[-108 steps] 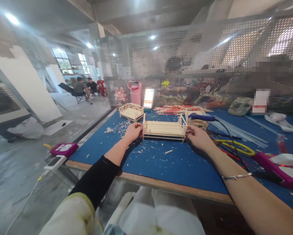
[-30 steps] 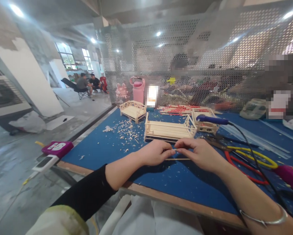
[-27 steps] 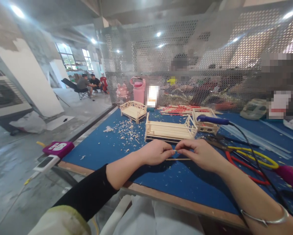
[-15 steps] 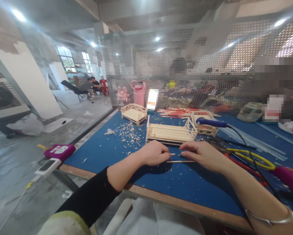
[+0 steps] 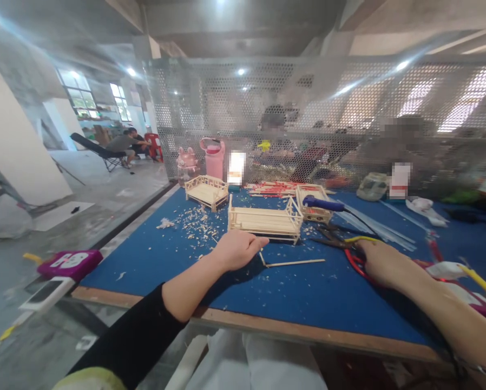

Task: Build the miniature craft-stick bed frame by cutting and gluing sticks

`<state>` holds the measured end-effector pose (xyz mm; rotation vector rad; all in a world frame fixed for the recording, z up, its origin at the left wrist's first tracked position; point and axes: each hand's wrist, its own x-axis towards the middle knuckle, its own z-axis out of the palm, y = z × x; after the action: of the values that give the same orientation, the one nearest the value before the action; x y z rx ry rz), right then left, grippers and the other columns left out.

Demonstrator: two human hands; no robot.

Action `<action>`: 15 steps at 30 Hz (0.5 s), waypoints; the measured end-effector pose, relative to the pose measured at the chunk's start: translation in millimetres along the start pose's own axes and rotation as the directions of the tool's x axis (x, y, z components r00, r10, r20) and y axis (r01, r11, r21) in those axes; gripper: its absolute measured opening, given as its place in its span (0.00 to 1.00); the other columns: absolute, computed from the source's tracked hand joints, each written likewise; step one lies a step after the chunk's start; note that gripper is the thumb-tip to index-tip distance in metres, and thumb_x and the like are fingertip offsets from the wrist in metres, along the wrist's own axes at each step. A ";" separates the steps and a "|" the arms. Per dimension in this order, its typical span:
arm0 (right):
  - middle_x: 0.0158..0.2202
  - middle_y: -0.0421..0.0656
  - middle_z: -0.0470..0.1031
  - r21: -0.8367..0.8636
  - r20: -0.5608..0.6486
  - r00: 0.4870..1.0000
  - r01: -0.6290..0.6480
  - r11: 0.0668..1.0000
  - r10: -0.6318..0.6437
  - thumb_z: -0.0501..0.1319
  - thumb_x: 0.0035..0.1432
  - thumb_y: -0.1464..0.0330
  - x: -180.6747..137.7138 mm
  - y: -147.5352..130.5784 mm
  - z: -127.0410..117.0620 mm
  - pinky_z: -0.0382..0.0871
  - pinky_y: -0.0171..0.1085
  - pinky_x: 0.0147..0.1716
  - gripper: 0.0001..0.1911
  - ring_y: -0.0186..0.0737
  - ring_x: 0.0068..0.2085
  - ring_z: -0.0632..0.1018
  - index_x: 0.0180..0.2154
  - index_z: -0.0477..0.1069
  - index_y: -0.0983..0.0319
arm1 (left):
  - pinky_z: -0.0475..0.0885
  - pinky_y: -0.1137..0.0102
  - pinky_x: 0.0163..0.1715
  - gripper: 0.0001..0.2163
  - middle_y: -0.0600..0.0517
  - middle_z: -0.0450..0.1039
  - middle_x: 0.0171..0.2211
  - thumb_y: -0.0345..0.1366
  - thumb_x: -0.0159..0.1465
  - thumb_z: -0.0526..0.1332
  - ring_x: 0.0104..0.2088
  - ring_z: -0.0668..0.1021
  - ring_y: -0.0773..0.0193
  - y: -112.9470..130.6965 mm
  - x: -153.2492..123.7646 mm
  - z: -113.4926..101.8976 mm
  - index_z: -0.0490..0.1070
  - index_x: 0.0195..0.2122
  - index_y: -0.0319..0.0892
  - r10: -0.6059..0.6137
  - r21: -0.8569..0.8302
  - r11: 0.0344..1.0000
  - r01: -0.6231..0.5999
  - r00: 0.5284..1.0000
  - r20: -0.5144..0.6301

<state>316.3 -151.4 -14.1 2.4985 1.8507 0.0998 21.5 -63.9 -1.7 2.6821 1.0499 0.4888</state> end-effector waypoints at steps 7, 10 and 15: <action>0.47 0.61 0.72 0.069 0.012 0.999 0.045 0.997 -0.046 0.51 0.48 0.80 11.4 0.8 -0.4 0.65 0.40 0.41 0.27 0.51 0.46 0.75 0.52 0.66 0.71 | 0.65 0.72 0.31 0.11 0.49 0.74 0.31 0.40 0.62 0.53 0.32 0.74 0.62 0.6 3.0 17.5 0.72 0.35 0.40 0.081 -0.006 0.997 -0.081 0.996 -0.024; 0.44 0.61 0.73 0.116 0.023 0.998 0.051 0.992 -0.054 0.54 0.44 0.79 13.8 4.4 2.4 0.67 0.40 0.38 0.32 0.53 0.44 0.76 0.55 0.63 0.71 | 0.67 0.68 0.38 0.12 0.46 0.74 0.37 0.37 0.63 0.51 0.38 0.75 0.59 -0.7 5.7 23.5 0.72 0.37 0.40 0.018 0.052 0.998 -0.019 1.000 0.016; 0.41 0.56 0.75 0.263 -0.171 0.981 0.137 0.955 -0.093 0.56 0.43 0.75 17.2 16.9 18.7 0.67 0.44 0.41 0.30 0.54 0.42 0.76 0.51 0.66 0.64 | 0.68 0.66 0.44 0.13 0.45 0.73 0.43 0.37 0.63 0.50 0.44 0.74 0.58 -1.0 10.1 27.3 0.70 0.42 0.40 -0.041 0.059 0.997 0.042 0.999 -0.003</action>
<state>338.8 -139.7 -31.2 2.6155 2.2088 0.0416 38.3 -58.5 -24.8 2.7051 1.1353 0.4592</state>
